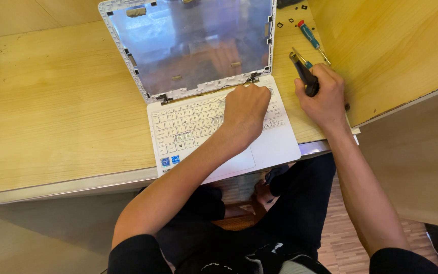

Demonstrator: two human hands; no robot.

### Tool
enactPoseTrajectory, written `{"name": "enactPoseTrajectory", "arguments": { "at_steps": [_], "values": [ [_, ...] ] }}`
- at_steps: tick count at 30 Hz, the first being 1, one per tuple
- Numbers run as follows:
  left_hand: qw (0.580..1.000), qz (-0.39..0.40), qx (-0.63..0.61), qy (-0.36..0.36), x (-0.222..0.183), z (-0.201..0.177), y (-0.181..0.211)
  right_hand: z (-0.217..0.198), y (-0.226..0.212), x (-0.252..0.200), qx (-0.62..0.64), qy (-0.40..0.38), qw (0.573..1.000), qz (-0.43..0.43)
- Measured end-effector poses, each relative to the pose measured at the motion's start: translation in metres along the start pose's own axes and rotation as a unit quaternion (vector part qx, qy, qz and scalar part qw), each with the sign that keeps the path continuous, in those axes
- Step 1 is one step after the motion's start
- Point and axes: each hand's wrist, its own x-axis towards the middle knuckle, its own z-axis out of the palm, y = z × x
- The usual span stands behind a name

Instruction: Repairing a laptop by disassembling the screen bezel and hinge assembly using a screwdriver

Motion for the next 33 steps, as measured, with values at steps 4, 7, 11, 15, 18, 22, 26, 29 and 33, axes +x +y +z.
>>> {"name": "enactPoseTrajectory", "arguments": {
  "at_steps": [4,7,11,15,18,22,26,29,33],
  "values": [
    [1.0,-0.003,-0.006,-0.015,0.003,0.003,-0.008,0.001,0.004,0.0,-0.008,-0.002,1.0,-0.005],
    [0.999,-0.011,-0.035,-0.032,0.004,0.003,-0.012,0.001,0.004,-0.001,-0.008,-0.006,1.0,-0.01],
    [0.999,-0.017,-0.023,-0.035,0.0,-0.003,-0.005,0.0,0.004,-0.001,-0.006,-0.006,1.0,-0.004],
    [0.998,-0.022,-0.012,-0.055,0.014,0.011,-0.015,0.001,0.002,-0.001,-0.007,-0.006,1.0,-0.004],
    [0.996,-0.032,0.0,-0.081,0.022,0.01,-0.022,0.001,0.002,-0.001,-0.005,-0.005,1.0,-0.011],
    [0.995,-0.038,0.004,-0.09,0.022,0.008,-0.018,0.001,0.003,0.0,0.002,-0.004,1.0,-0.011],
    [0.994,-0.032,0.002,-0.104,0.027,0.02,-0.019,0.002,0.0,-0.001,-0.001,-0.007,1.0,-0.018],
    [0.994,-0.032,0.004,-0.102,0.028,0.021,-0.02,0.006,0.005,0.0,-0.005,-0.006,0.999,-0.033],
    [0.995,-0.046,-0.008,-0.092,0.028,0.024,-0.021,0.009,0.006,-0.001,-0.031,0.0,0.997,-0.071]
  ]
}}
